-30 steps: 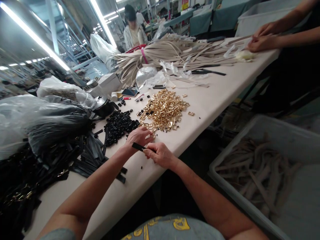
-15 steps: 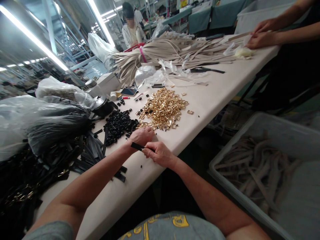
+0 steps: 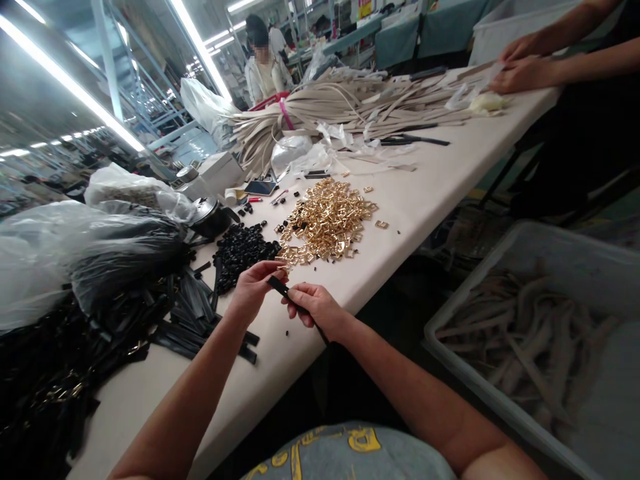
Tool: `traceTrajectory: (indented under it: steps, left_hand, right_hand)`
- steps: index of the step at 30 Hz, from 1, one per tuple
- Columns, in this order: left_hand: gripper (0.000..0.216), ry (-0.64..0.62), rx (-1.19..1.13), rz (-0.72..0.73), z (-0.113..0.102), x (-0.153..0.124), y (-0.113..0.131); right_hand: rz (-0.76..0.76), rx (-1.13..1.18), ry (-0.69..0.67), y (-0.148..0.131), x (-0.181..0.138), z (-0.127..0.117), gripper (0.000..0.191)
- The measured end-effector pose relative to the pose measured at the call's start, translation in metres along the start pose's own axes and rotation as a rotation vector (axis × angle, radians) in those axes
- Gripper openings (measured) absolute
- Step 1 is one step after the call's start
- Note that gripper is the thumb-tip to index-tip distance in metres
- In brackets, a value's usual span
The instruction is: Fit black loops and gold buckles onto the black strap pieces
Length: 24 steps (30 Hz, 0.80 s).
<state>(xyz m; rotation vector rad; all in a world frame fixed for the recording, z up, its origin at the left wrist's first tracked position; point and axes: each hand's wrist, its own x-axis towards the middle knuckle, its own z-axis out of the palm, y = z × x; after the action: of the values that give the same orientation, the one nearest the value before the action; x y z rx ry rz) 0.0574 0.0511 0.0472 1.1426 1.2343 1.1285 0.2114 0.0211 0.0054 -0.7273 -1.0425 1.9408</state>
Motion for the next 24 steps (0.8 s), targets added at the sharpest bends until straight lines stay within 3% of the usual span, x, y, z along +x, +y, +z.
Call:
traceTrajectory:
  steps: [2,5,10,17,21,24]
  left_hand:
    - [0.033,0.038,-0.041,0.005,-0.002,-0.010,0.003]
    - [0.035,0.081,-0.061,0.010,-0.007,-0.020,0.007]
    - [0.034,0.026,-0.015,0.020,-0.013,-0.032,0.022]
    - [0.028,0.017,-0.017,0.111,-0.009,-0.039,0.029]
    - [0.027,-0.031,-0.023,0.110,-0.005,-0.048,0.033]
    - [0.025,-0.067,0.010,0.102,-0.003,-0.053,0.040]
  right_hand:
    - [0.025,0.037,-0.008,0.000,-0.004,0.005,0.039]
    - [-0.072,-0.059,0.038,-0.002,-0.010,0.006,0.038]
    - [-0.243,-0.233,0.199,-0.009,-0.015,0.000,0.034]
    - [-0.173,-0.090,0.002,-0.012,-0.025,0.009,0.034]
    - [-0.287,-0.099,0.236,-0.014,-0.019,0.004,0.033]
    - [-0.302,-0.194,0.227,-0.017,-0.014,-0.001,0.032]
